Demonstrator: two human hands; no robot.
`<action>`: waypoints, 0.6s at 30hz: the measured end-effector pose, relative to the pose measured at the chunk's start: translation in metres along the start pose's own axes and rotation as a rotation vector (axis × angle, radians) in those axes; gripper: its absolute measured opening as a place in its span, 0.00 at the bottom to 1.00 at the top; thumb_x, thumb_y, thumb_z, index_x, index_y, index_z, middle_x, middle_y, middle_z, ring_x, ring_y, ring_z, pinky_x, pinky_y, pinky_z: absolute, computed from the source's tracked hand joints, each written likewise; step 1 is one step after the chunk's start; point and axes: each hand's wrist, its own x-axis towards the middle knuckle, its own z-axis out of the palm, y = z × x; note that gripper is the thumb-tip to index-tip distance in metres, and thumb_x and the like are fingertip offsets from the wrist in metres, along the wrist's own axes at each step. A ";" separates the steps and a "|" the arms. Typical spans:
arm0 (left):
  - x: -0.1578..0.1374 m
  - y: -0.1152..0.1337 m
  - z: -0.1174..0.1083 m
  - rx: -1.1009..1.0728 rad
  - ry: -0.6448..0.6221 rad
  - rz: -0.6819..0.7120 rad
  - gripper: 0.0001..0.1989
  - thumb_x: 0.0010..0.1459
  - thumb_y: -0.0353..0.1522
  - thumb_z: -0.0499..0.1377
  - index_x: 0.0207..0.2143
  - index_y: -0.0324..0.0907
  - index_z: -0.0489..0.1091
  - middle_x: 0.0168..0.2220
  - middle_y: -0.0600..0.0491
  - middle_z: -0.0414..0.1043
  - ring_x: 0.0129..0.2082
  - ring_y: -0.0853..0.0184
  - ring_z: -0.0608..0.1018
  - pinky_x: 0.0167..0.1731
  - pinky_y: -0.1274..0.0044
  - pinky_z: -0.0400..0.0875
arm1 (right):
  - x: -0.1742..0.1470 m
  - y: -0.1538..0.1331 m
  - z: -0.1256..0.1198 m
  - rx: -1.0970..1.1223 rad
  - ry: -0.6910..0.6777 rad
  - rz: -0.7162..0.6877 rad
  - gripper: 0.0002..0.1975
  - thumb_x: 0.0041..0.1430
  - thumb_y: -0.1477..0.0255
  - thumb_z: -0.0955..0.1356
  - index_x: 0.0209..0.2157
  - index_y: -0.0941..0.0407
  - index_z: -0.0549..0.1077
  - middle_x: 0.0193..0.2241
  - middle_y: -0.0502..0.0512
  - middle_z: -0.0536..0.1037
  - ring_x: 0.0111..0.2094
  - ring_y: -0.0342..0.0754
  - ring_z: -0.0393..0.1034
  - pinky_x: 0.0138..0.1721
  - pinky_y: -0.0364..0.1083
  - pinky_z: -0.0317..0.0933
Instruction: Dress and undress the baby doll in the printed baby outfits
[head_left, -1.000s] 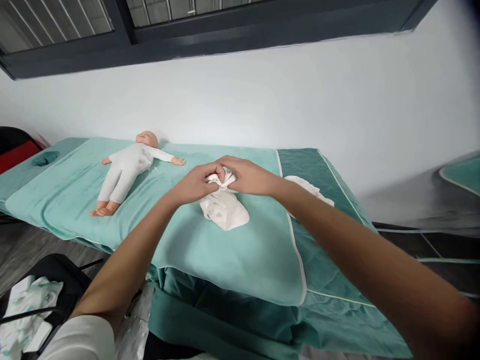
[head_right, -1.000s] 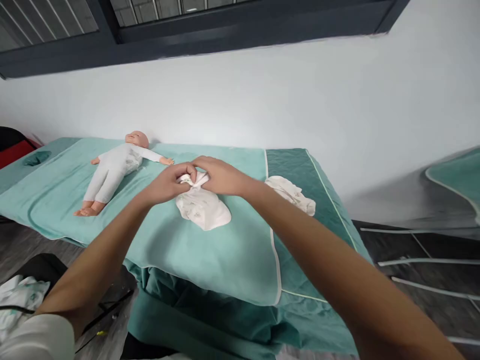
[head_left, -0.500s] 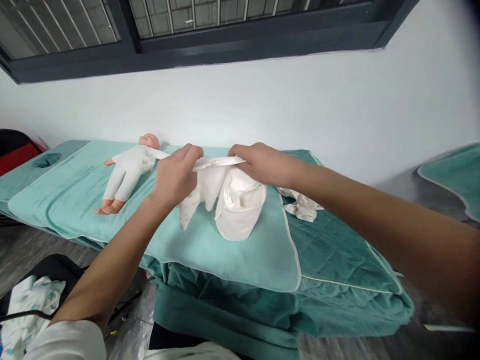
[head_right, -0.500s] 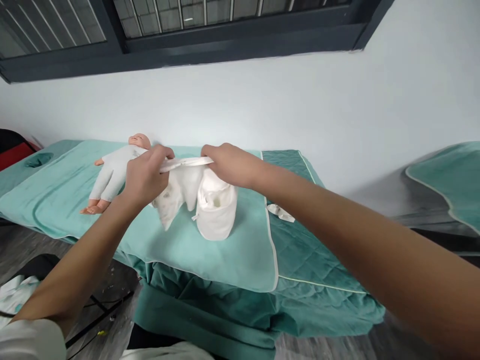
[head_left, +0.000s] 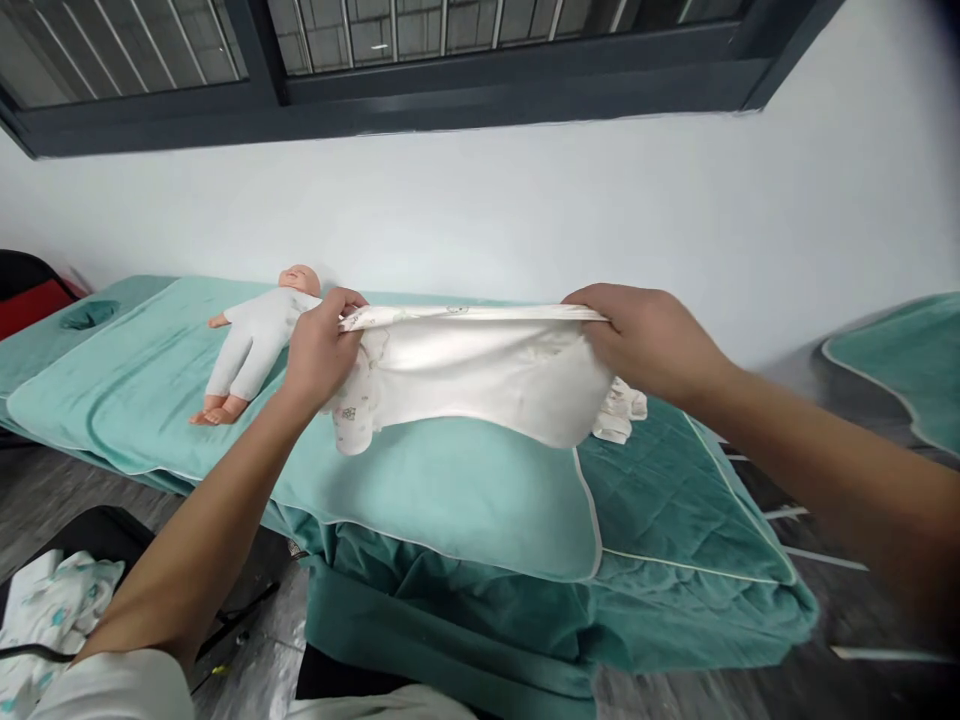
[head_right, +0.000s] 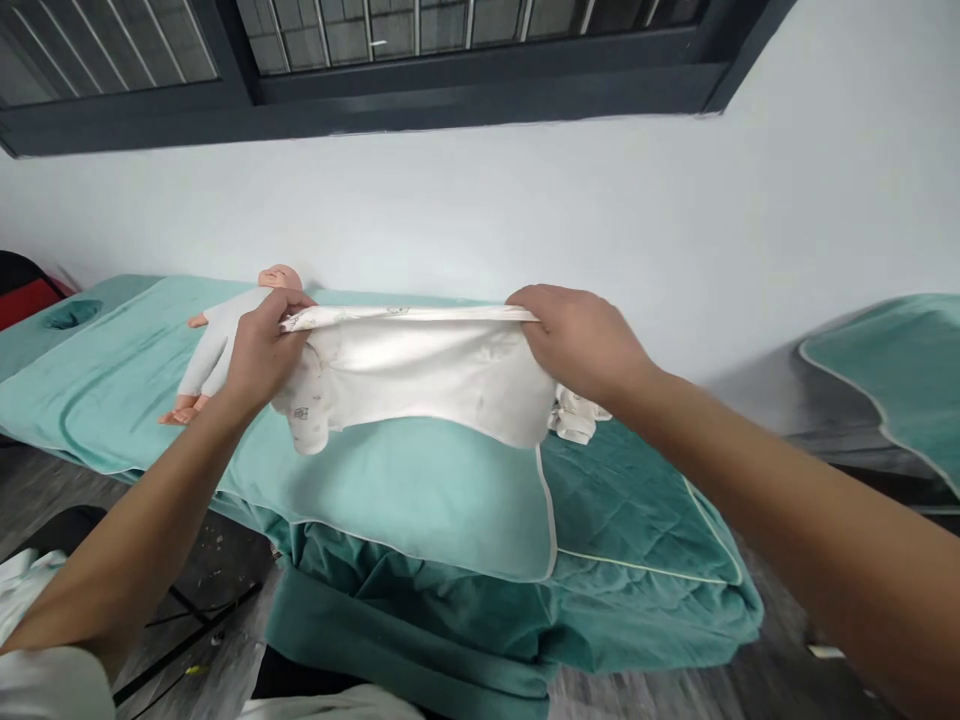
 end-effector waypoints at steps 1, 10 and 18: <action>0.001 0.000 -0.002 0.014 -0.016 -0.005 0.10 0.59 0.29 0.54 0.42 0.44 0.72 0.36 0.54 0.78 0.34 0.66 0.75 0.36 0.75 0.67 | -0.001 0.002 -0.004 0.026 0.002 0.047 0.19 0.60 0.77 0.60 0.46 0.52 0.78 0.44 0.55 0.82 0.43 0.56 0.74 0.40 0.52 0.64; 0.030 -0.013 0.013 0.539 -0.353 -0.168 0.18 0.64 0.46 0.55 0.34 0.42 0.74 0.29 0.45 0.74 0.35 0.52 0.79 0.42 0.62 0.71 | 0.033 0.026 0.021 -0.143 -0.202 0.189 0.19 0.59 0.70 0.63 0.49 0.51 0.78 0.44 0.60 0.81 0.40 0.57 0.73 0.37 0.52 0.65; 0.006 -0.024 0.136 0.381 -0.283 -0.120 0.20 0.61 0.23 0.49 0.53 0.37 0.70 0.57 0.32 0.69 0.62 0.44 0.69 0.59 0.54 0.63 | 0.040 -0.023 0.165 -0.015 -0.101 -0.023 0.28 0.61 0.80 0.59 0.63 0.62 0.66 0.60 0.70 0.70 0.59 0.62 0.65 0.57 0.56 0.61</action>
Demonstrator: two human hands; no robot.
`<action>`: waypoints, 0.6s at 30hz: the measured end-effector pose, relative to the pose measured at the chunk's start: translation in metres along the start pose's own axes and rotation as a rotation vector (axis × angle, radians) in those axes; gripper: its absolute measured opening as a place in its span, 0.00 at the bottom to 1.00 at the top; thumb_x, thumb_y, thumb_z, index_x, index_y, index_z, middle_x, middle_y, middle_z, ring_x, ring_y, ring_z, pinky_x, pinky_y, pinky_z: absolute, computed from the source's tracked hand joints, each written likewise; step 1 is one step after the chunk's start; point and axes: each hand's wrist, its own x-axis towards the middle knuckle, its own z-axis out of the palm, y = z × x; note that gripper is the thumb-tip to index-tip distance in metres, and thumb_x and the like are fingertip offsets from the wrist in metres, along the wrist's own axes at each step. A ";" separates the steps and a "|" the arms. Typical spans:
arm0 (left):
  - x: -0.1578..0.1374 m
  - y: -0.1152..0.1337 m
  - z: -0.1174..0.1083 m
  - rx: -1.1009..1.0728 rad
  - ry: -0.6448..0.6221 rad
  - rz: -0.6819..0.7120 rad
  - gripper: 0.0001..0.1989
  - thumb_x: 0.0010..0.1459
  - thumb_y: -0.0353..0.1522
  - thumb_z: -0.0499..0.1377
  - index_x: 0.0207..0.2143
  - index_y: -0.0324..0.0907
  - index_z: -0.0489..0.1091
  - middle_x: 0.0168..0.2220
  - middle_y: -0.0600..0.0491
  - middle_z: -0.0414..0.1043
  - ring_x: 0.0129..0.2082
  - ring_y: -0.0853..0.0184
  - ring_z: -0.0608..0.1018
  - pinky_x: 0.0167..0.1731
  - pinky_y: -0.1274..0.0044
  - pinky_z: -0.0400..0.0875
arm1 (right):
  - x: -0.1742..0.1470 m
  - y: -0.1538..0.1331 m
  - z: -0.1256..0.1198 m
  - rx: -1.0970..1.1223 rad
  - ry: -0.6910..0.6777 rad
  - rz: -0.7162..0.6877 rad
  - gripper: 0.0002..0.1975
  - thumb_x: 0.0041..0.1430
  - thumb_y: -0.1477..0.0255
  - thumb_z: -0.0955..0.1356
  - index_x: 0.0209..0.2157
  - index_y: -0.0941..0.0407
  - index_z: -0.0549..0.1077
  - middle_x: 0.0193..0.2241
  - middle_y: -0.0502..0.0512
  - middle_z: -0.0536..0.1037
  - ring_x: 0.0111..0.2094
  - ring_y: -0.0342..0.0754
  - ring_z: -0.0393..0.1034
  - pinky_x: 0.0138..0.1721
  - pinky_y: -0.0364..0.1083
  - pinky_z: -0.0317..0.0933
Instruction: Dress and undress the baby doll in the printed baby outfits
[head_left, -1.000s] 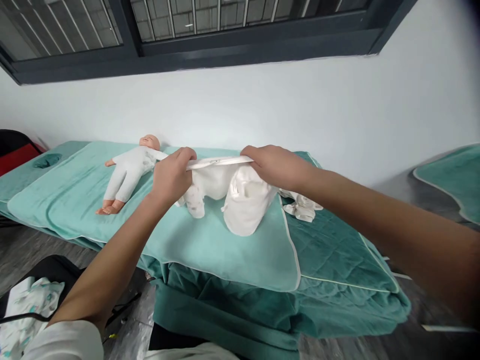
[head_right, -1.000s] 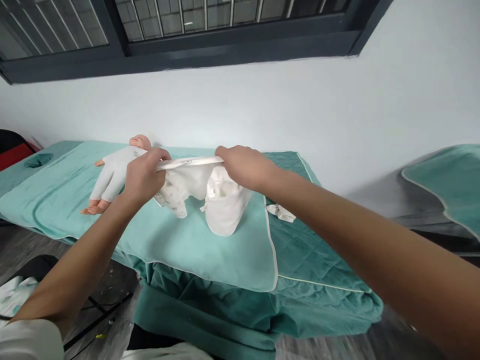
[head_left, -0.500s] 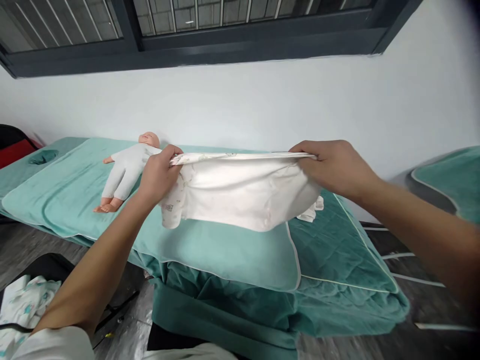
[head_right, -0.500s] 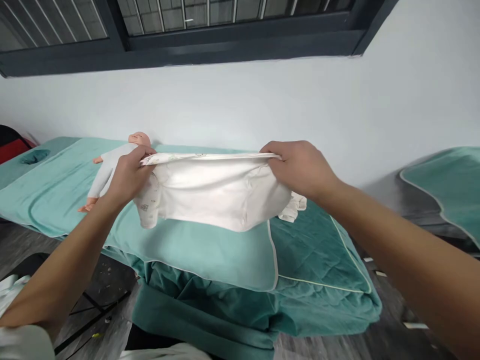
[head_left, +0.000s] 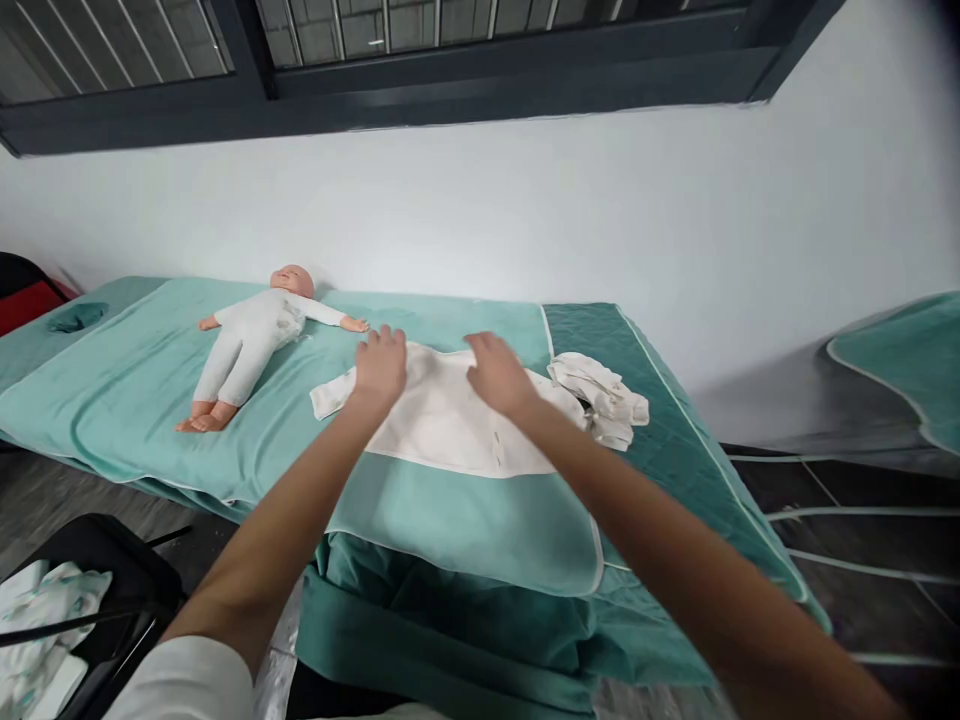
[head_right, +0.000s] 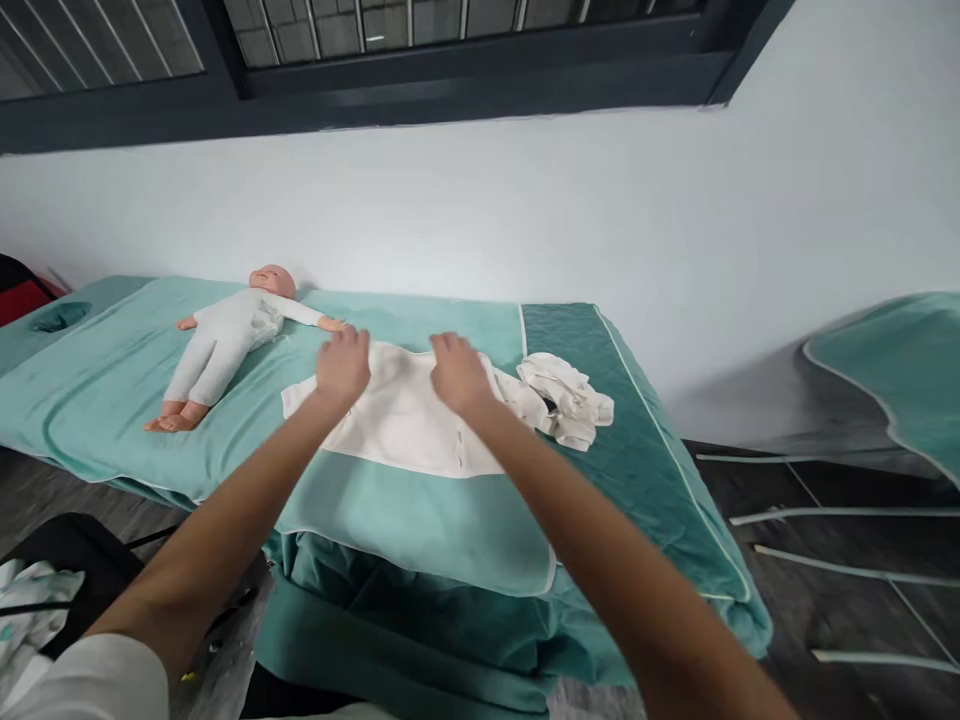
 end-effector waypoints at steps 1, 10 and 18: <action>-0.005 0.003 0.019 -0.114 -0.086 0.030 0.20 0.62 0.22 0.48 0.52 0.37 0.71 0.55 0.33 0.70 0.61 0.46 0.70 0.60 0.56 0.63 | -0.003 -0.010 0.019 0.080 -0.027 -0.011 0.28 0.63 0.78 0.59 0.64 0.61 0.64 0.62 0.68 0.69 0.60 0.60 0.64 0.60 0.55 0.59; 0.013 -0.020 0.096 -0.260 -0.113 -0.052 0.25 0.67 0.31 0.48 0.64 0.33 0.61 0.68 0.33 0.58 0.72 0.50 0.58 0.70 0.57 0.49 | 0.010 -0.021 0.091 0.075 -0.024 0.342 0.32 0.71 0.65 0.56 0.66 0.74 0.56 0.67 0.79 0.59 0.69 0.66 0.50 0.70 0.60 0.41; 0.050 -0.014 0.109 -0.287 -0.108 -0.078 0.31 0.68 0.34 0.47 0.70 0.30 0.53 0.72 0.32 0.50 0.74 0.47 0.52 0.71 0.58 0.46 | 0.040 -0.007 0.098 -0.042 0.070 0.308 0.33 0.70 0.64 0.57 0.70 0.69 0.52 0.69 0.79 0.57 0.70 0.69 0.48 0.69 0.64 0.41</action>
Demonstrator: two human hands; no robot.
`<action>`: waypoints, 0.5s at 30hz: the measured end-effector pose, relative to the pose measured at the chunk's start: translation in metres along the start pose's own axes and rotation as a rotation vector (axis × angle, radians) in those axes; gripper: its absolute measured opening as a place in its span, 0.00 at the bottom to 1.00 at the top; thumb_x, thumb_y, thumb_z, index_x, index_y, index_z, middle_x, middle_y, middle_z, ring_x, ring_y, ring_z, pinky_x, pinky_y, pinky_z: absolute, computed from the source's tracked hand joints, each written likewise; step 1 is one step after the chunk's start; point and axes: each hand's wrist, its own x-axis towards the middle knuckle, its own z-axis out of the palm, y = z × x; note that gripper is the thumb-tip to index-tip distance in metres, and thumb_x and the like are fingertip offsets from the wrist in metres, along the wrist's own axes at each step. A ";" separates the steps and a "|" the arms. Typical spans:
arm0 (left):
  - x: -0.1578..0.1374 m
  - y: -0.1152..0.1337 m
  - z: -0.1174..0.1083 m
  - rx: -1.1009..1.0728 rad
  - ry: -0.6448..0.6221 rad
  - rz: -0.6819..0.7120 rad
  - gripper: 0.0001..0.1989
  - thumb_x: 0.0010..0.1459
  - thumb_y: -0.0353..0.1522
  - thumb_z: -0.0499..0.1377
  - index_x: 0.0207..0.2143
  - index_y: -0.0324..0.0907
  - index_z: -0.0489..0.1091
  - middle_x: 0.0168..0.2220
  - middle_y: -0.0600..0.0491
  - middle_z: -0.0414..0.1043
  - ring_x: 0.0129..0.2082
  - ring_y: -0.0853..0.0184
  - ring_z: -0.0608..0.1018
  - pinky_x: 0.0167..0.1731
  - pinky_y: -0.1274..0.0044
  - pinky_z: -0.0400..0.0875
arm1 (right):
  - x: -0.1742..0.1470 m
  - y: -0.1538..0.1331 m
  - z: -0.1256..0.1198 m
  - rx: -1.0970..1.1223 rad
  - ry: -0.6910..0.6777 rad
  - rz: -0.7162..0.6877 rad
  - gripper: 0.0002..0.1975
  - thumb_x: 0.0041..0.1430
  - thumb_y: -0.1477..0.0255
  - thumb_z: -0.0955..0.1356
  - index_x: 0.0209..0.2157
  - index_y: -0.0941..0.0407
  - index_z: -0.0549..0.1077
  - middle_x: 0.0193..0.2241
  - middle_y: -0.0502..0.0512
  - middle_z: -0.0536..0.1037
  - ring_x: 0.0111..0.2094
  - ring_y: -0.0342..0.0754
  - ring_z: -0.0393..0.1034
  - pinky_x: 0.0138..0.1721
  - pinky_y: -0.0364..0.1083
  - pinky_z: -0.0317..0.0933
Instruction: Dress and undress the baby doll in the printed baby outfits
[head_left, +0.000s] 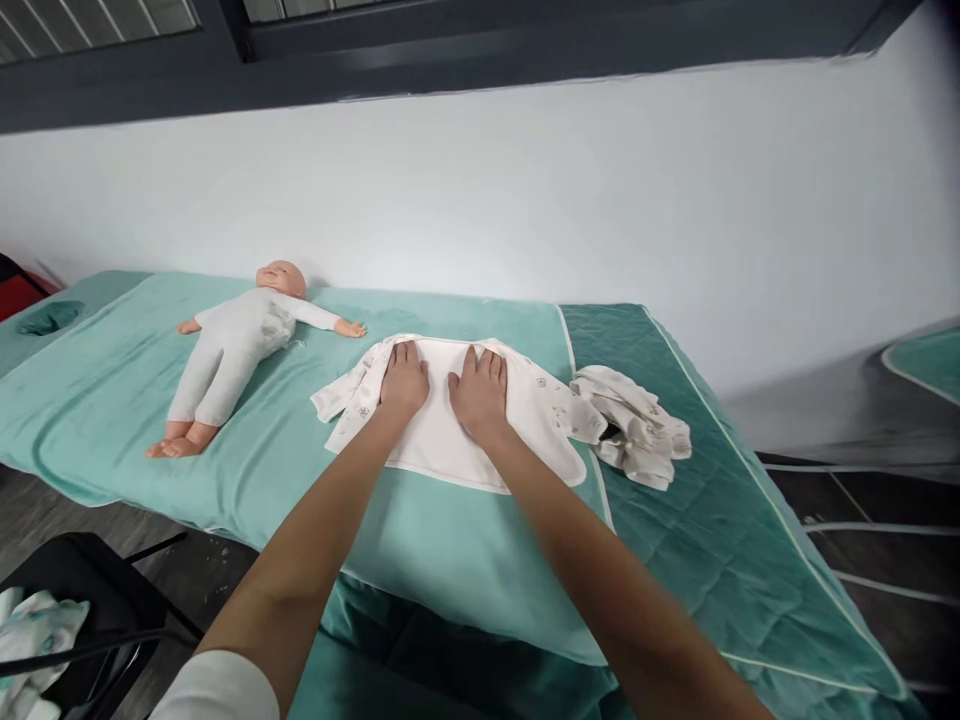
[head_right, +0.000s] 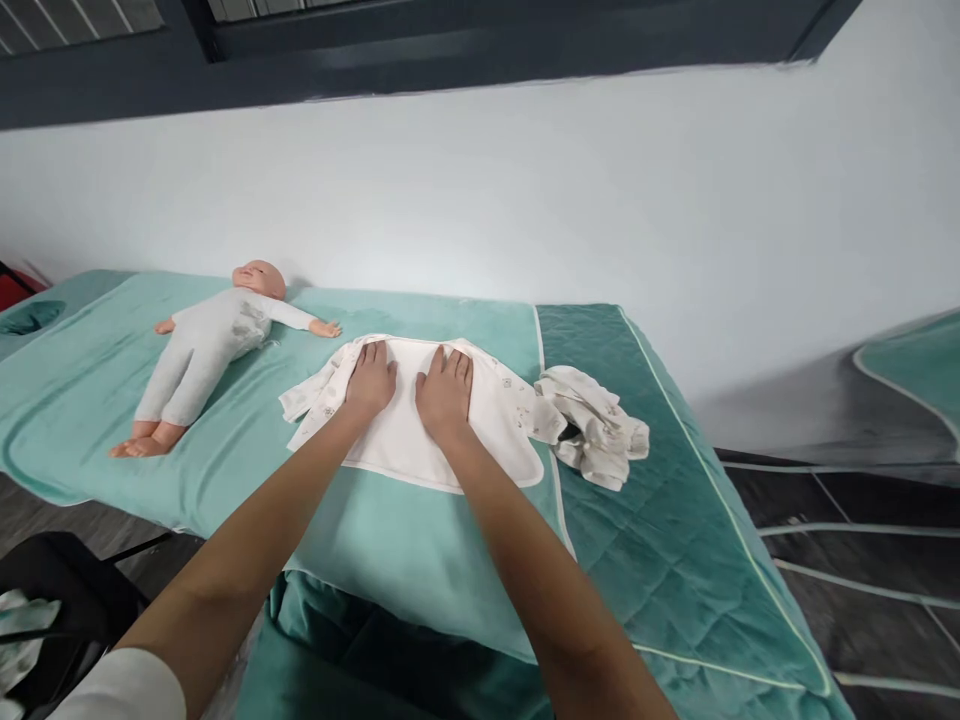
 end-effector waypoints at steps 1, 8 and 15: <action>0.006 0.000 0.003 0.006 -0.009 -0.001 0.31 0.68 0.33 0.47 0.69 0.29 0.53 0.72 0.31 0.50 0.74 0.47 0.52 0.71 0.58 0.46 | 0.006 0.000 0.002 -0.001 -0.007 0.002 0.33 0.70 0.64 0.57 0.70 0.69 0.52 0.69 0.78 0.56 0.70 0.69 0.48 0.69 0.64 0.41; 0.031 -0.010 0.018 0.008 -0.022 0.017 0.32 0.69 0.37 0.45 0.68 0.23 0.53 0.70 0.26 0.52 0.73 0.45 0.54 0.71 0.57 0.43 | 0.040 0.005 0.018 0.006 -0.103 0.028 0.34 0.72 0.61 0.54 0.69 0.70 0.55 0.68 0.79 0.57 0.70 0.68 0.49 0.69 0.64 0.42; 0.022 -0.007 0.013 -0.033 -0.039 -0.002 0.32 0.69 0.35 0.46 0.69 0.21 0.53 0.71 0.26 0.51 0.74 0.47 0.52 0.72 0.60 0.42 | 0.034 0.005 0.017 -0.039 -0.147 0.007 0.35 0.72 0.60 0.52 0.70 0.71 0.53 0.69 0.81 0.55 0.71 0.69 0.48 0.69 0.62 0.41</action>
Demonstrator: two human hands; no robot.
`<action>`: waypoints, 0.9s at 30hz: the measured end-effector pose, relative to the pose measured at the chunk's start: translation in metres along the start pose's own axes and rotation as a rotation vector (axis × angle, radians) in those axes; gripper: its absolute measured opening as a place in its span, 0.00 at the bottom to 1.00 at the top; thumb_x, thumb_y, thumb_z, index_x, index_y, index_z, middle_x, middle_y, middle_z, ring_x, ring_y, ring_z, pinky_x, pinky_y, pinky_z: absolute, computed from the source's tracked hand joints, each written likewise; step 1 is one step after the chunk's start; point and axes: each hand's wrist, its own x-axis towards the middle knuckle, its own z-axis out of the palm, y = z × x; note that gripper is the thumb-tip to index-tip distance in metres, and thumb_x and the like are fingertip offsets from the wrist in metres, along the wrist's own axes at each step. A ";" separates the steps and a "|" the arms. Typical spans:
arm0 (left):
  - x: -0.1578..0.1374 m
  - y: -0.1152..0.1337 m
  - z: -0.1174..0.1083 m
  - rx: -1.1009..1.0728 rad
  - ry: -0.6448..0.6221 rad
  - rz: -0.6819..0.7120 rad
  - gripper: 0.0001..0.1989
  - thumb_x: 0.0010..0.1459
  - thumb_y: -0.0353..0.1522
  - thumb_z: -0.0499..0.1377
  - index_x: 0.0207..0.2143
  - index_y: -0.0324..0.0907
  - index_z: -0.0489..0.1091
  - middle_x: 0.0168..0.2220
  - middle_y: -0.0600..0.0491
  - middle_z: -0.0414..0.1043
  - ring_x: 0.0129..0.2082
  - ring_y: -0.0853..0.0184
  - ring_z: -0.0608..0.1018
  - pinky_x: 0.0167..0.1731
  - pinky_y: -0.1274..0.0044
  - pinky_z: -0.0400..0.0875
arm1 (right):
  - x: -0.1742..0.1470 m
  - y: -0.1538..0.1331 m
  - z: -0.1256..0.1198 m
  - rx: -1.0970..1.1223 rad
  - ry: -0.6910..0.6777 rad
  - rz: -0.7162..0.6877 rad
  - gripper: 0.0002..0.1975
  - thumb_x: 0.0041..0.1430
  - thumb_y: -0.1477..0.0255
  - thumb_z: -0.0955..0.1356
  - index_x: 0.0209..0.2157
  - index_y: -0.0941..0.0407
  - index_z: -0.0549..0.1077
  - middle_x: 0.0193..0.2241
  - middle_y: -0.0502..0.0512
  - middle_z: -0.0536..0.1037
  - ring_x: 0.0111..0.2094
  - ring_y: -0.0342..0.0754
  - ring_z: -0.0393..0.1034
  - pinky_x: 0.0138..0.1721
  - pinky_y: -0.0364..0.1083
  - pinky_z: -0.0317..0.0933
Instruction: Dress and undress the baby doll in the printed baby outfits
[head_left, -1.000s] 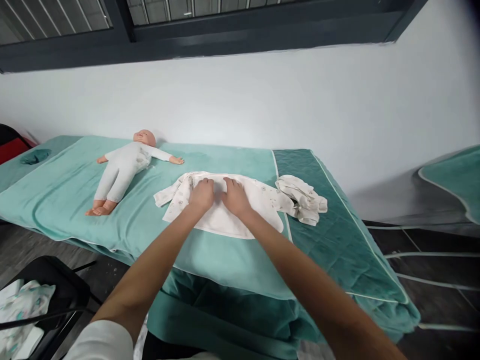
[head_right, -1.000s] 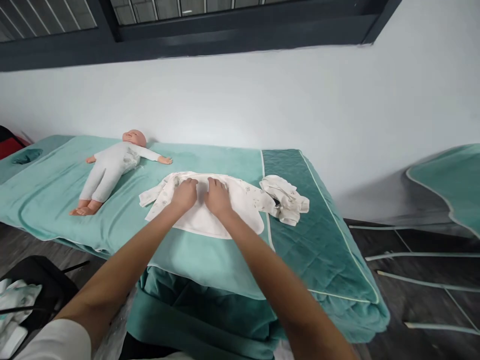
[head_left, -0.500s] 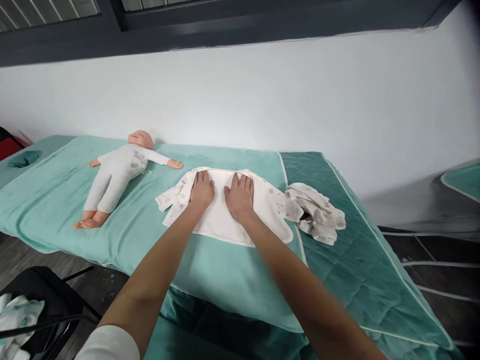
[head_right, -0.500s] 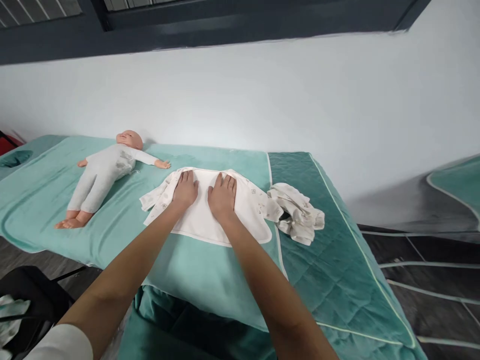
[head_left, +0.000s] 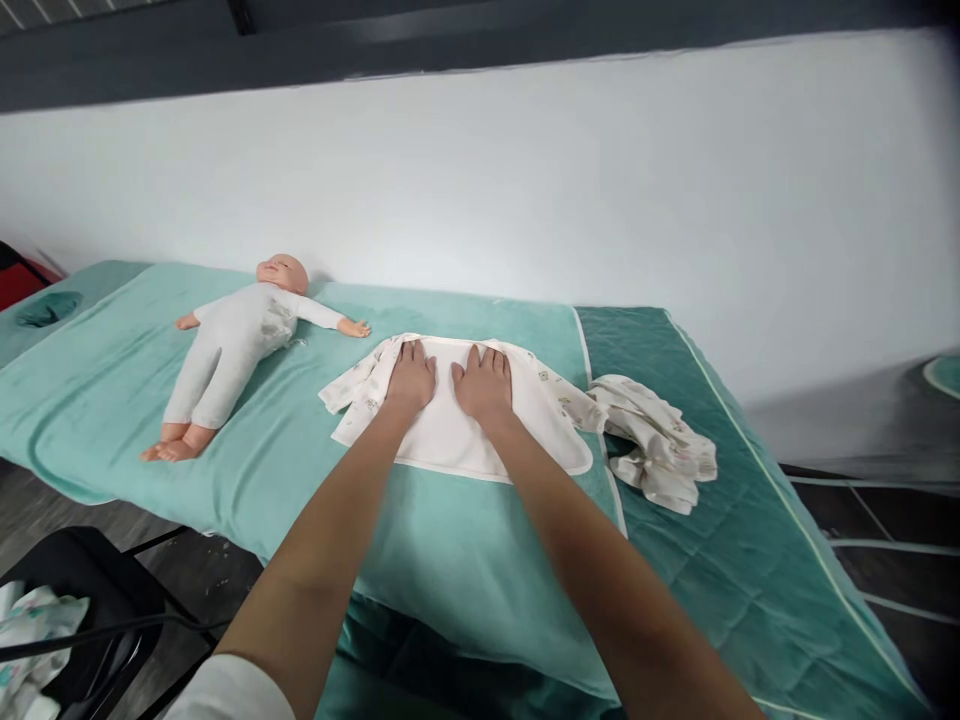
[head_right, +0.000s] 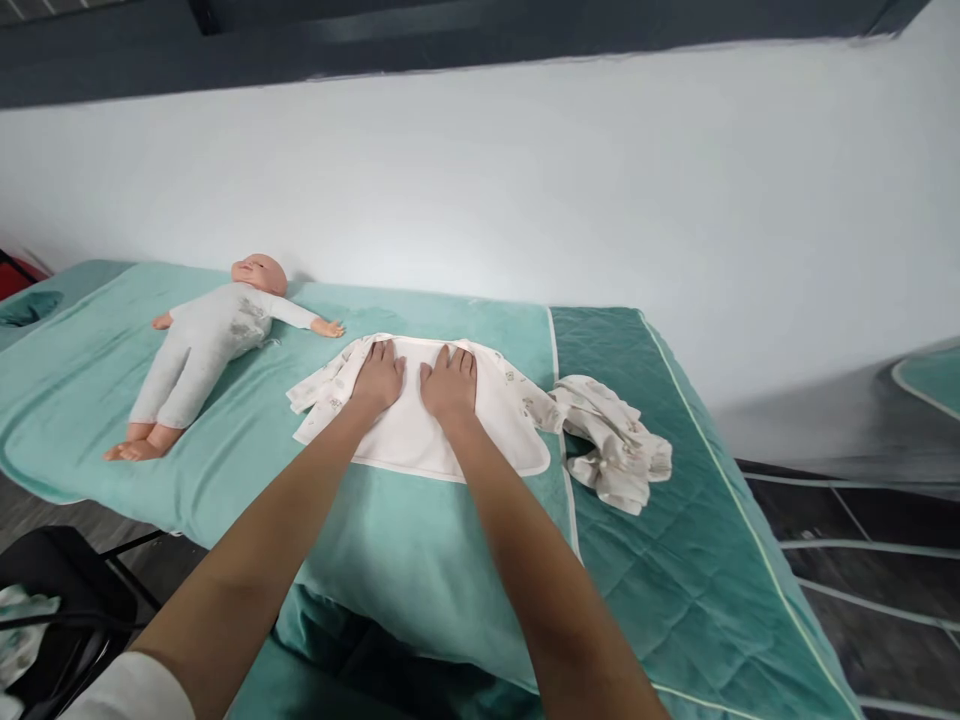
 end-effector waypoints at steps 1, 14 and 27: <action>-0.003 0.000 -0.002 0.012 -0.008 0.001 0.33 0.69 0.35 0.46 0.69 0.20 0.52 0.71 0.26 0.50 0.74 0.47 0.52 0.72 0.61 0.42 | -0.003 0.000 -0.001 -0.004 -0.001 -0.011 0.36 0.73 0.60 0.52 0.70 0.71 0.53 0.69 0.80 0.55 0.71 0.68 0.48 0.70 0.61 0.40; -0.052 -0.007 -0.013 0.315 -0.052 0.049 0.33 0.71 0.39 0.39 0.71 0.27 0.51 0.74 0.38 0.45 0.75 0.54 0.52 0.73 0.64 0.46 | -0.066 0.010 -0.007 -0.060 -0.067 -0.139 0.36 0.73 0.58 0.52 0.72 0.70 0.50 0.74 0.72 0.45 0.75 0.60 0.38 0.72 0.56 0.38; -0.156 -0.021 -0.033 0.315 0.023 0.238 0.30 0.72 0.40 0.44 0.68 0.33 0.60 0.72 0.40 0.54 0.73 0.53 0.57 0.72 0.59 0.51 | -0.166 0.008 -0.011 -0.040 0.069 -0.301 0.34 0.75 0.58 0.54 0.69 0.70 0.57 0.72 0.73 0.52 0.73 0.62 0.46 0.71 0.59 0.44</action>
